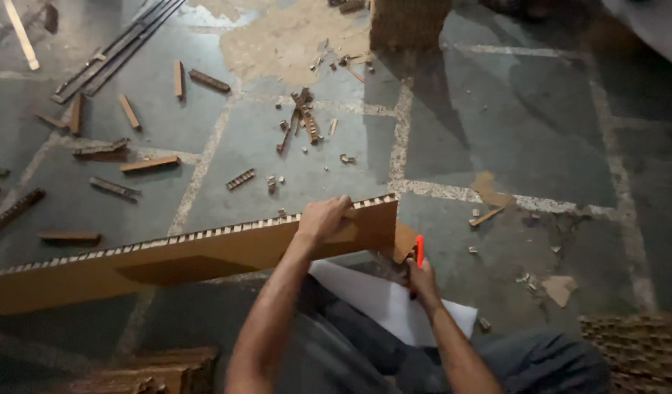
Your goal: The person trims and separates pieces of corrugated board using a utility knife and then stacks the resulting inserts together by hand.
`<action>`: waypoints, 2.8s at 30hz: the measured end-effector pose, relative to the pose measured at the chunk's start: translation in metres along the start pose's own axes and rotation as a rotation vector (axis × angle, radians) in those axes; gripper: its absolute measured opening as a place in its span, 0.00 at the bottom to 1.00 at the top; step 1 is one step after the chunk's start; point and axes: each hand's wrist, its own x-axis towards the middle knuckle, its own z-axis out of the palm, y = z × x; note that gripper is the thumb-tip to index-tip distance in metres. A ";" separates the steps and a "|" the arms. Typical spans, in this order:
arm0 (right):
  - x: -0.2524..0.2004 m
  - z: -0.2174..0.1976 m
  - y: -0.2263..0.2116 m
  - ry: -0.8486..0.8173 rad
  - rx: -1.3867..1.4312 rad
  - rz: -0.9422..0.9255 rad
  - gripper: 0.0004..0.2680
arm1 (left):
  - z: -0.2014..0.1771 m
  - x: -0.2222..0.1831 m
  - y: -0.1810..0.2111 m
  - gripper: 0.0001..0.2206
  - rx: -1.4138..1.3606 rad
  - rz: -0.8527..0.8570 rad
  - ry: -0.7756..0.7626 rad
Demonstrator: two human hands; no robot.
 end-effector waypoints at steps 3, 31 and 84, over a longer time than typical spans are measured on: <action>-0.001 0.008 0.003 -0.050 -0.299 -0.054 0.10 | -0.009 0.006 0.008 0.11 -0.037 -0.022 -0.015; -0.121 0.042 -0.155 0.086 -0.816 -0.727 0.25 | -0.040 0.017 0.037 0.14 -0.108 -0.050 -0.060; -0.082 -0.017 -0.034 0.012 -0.611 -0.694 0.25 | -0.026 0.034 0.055 0.12 -0.214 0.040 0.051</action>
